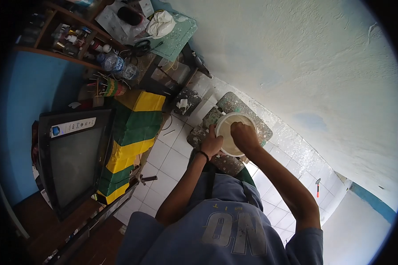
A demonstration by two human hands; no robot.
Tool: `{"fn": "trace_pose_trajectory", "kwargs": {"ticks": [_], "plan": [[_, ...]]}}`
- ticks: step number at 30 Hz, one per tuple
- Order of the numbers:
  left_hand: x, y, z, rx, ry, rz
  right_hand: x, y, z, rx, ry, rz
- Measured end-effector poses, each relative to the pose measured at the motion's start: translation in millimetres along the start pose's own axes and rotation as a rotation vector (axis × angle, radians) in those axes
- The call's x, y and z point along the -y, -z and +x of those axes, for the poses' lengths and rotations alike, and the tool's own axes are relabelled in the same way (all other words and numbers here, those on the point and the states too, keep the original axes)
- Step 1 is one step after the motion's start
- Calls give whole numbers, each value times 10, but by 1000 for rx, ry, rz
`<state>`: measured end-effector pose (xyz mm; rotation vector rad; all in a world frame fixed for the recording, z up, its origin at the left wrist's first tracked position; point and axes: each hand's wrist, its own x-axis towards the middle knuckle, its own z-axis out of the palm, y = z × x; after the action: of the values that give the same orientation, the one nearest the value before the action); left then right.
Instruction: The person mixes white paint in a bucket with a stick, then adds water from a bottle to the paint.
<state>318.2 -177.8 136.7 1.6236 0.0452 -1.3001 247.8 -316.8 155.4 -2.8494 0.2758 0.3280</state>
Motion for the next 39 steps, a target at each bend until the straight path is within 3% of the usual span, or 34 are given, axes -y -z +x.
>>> {"fn": "trace_pose_trajectory", "kwargs": {"ticks": [5,8,14,17,20,24,29,35,39], "plan": [[287,18,285,-34,-51,138,-92,35,-84,56,134,107],[20,-41,28,-21,-19,9,-90,42,-161,128,157,119],[69,-64,21,-60,-20,-51,14,165,-315,165,152,-60],[38,-63,-56,-72,-46,-63,27,478,-282,180,-35,-64],[57,-76,-84,-101,-59,1,-45,339,-156,112,-217,-54],[334,-72,141,-131,-97,87,84,-9,-72,-68,-102,-122],[304,4,139,-107,-115,221,6,-22,-91,-36,37,138],[380,-15,165,-100,-109,102,0,72,-325,148,142,54],[116,-107,-66,-135,-64,-7,-64,405,-327,186,125,-81]]}}
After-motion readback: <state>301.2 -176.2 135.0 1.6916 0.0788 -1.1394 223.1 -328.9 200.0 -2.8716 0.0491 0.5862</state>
